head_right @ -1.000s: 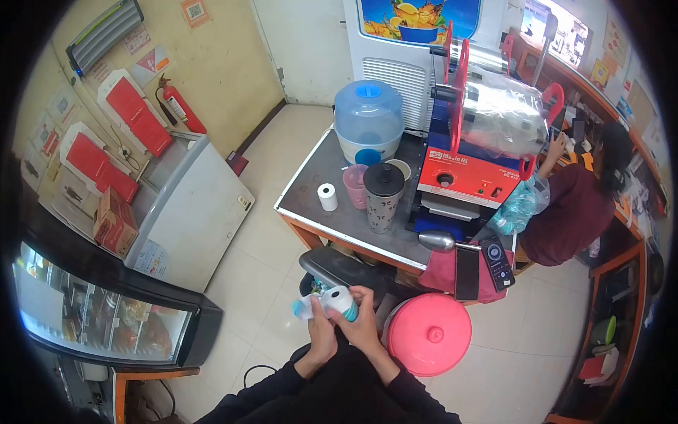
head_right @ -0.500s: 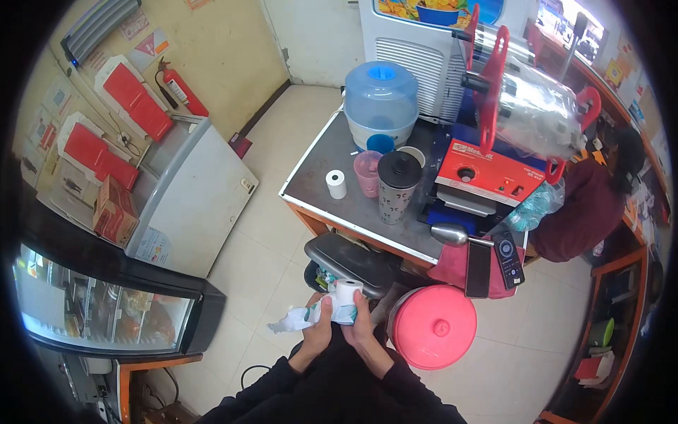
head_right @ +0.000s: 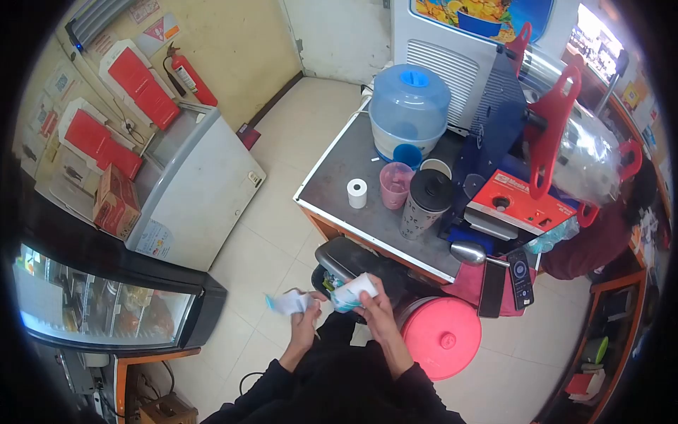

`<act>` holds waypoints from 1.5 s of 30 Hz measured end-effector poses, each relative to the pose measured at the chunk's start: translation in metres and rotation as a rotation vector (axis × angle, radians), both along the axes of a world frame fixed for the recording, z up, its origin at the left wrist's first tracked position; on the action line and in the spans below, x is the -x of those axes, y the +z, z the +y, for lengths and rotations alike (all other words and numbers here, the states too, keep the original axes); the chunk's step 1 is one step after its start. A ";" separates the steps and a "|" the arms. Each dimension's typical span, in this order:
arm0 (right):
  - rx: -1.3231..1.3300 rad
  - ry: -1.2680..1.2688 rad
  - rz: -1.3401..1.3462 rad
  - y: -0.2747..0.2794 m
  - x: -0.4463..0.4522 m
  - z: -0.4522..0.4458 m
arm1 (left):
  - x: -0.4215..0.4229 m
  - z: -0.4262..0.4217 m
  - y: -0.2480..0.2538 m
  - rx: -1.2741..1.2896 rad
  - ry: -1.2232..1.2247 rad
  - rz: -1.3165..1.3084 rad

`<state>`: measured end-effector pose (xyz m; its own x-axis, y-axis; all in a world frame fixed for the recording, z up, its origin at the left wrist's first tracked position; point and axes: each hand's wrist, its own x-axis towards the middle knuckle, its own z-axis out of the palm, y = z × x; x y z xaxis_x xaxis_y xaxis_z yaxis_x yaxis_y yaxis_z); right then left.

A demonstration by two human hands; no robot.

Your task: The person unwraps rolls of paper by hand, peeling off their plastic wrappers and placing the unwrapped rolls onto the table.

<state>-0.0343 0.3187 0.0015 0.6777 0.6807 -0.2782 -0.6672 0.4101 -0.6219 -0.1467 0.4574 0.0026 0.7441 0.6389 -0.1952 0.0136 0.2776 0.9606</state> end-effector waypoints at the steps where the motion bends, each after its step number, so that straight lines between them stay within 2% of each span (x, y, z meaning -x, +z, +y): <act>1: 0.025 0.008 -0.029 0.006 0.001 0.006 | -0.008 -0.003 0.007 0.164 0.002 -0.003; 4: 0.125 -0.015 -0.147 0.019 0.007 0.022 | -0.018 -0.001 0.002 -0.081 -0.112 -0.061; 6: 0.246 -0.013 -0.235 0.025 0.004 0.026 | -0.020 0.002 0.000 -0.063 -0.171 -0.087; 9: 0.345 -0.057 -0.282 0.028 -0.002 0.032 | -0.017 0.011 -0.002 0.287 -0.184 -0.161; 11: 0.389 -0.103 -0.414 0.017 -0.005 0.039 | -0.020 0.013 0.003 0.229 -0.115 -0.147; 14: 0.315 -0.165 -0.275 0.016 -0.003 0.057 | -0.020 0.019 0.004 0.265 -0.024 -0.109; 18: 0.380 -0.173 -0.385 0.021 -0.004 0.080 | -0.023 0.036 0.009 0.365 0.040 -0.124; 21: 0.437 -0.162 -0.499 0.009 -0.009 0.093 | -0.026 0.053 0.017 0.237 0.021 -0.107; 27: 0.274 -0.080 -0.370 0.021 -0.016 0.110 | -0.027 0.070 0.019 0.292 0.022 -0.147; 30: 0.254 -0.004 -0.700 0.024 -0.024 0.108 | -0.032 0.072 0.022 0.219 -0.001 -0.100; 33: 0.280 0.146 -0.603 0.039 -0.040 0.096 | -0.045 0.073 0.044 0.159 -0.003 -0.042; 34: 0.310 0.156 -0.498 0.048 -0.045 0.093 | -0.044 0.075 0.043 0.122 -0.034 -0.070; 36: 0.316 0.215 -0.500 0.052 -0.052 0.086 | -0.041 0.079 0.038 0.047 -0.099 -0.126; 40: 0.390 0.283 -0.494 0.067 -0.062 0.085 | -0.035 0.083 0.035 0.065 -0.112 -0.069; 45: 0.371 0.290 -0.409 0.050 -0.059 0.095 | -0.031 0.088 0.045 0.120 -0.025 -0.025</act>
